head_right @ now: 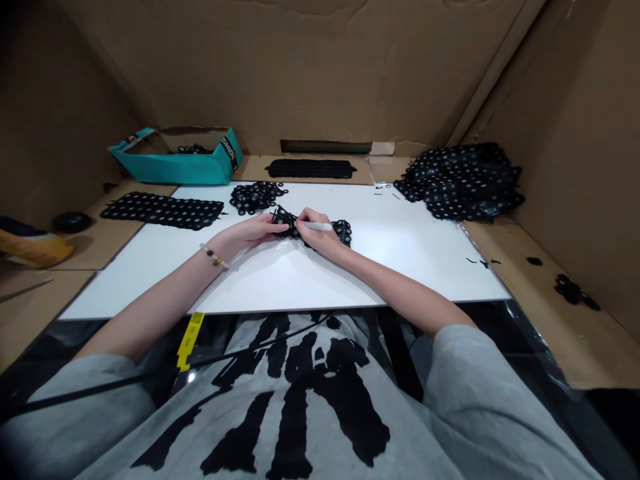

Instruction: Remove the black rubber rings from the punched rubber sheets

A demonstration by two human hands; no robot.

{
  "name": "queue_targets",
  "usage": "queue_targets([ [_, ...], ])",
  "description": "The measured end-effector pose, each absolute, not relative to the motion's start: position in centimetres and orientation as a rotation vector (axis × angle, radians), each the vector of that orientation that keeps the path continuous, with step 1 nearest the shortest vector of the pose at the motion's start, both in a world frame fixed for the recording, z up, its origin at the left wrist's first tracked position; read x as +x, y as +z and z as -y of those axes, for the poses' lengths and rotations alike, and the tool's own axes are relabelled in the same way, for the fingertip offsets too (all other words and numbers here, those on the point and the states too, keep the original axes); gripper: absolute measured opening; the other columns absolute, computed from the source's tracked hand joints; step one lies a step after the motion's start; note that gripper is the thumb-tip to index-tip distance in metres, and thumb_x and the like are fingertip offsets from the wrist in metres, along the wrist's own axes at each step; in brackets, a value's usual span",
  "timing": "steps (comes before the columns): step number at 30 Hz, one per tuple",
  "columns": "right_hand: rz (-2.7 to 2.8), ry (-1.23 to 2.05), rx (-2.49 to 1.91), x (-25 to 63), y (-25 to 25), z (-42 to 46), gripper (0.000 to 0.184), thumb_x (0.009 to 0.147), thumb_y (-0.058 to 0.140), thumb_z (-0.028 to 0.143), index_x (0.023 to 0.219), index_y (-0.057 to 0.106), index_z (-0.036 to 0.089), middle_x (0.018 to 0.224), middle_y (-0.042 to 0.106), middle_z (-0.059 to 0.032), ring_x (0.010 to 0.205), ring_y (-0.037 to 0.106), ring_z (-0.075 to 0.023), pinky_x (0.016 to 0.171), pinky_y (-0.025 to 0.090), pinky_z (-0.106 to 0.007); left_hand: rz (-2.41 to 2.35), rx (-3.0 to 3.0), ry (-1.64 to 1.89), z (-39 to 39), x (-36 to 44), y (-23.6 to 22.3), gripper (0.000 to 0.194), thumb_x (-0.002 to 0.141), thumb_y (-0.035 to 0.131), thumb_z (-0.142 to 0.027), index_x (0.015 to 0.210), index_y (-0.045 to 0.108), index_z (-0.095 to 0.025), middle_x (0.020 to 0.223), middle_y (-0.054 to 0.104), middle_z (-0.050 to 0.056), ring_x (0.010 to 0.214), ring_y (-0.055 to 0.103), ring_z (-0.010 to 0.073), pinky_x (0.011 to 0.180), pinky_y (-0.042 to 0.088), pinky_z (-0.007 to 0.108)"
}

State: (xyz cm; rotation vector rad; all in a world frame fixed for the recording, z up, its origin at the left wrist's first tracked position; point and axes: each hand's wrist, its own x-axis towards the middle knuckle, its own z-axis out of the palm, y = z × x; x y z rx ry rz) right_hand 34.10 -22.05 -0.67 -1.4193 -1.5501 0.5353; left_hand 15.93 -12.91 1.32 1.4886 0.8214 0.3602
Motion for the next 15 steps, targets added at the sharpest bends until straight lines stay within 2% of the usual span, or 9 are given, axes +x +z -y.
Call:
queue_targets([
  [7, 1.534, 0.531, -1.421, 34.28, -0.99, 21.67, 0.016, 0.083, 0.051, 0.034, 0.076, 0.058, 0.022, 0.076, 0.065, 0.0011, 0.075, 0.057, -0.0168, 0.069, 0.04, -0.028, -0.792, 1.547, 0.314, 13.49, 15.98, 1.97, 0.03, 0.061, 0.088, -0.021, 0.073, 0.061, -0.015, 0.067, 0.058, 0.0, 0.057, 0.05, 0.01, 0.051, 0.035, 0.024],
  [12, 1.544, 0.526, -1.459, 34.15, -1.0, 21.59, 0.017, 0.084, 0.051, 0.034, 0.078, 0.061, 0.021, 0.079, 0.068, 0.0002, 0.079, 0.059, -0.0175, 0.072, 0.043, -0.028, -0.792, 1.591, 0.341, 13.37, 16.1, 1.48, 0.026, 0.065, 0.084, -0.024, 0.073, 0.061, -0.015, 0.065, 0.057, -0.001, 0.055, 0.048, 0.0097, 0.051, 0.035, 0.024],
  [15, 1.613, 0.525, -1.434, 34.56, -0.53, 21.56, 0.017, 0.084, 0.052, 0.033, 0.079, 0.063, 0.021, 0.086, 0.071, -0.0029, 0.084, 0.062, -0.02, 0.079, 0.047, -0.032, -0.875, 1.639, 0.364, 13.03, 16.06, 1.08, 0.024, 0.067, 0.083, -0.026, 0.072, 0.061, -0.016, 0.064, 0.057, 0.0, 0.054, 0.048, 0.0101, 0.05, 0.034, 0.024],
])
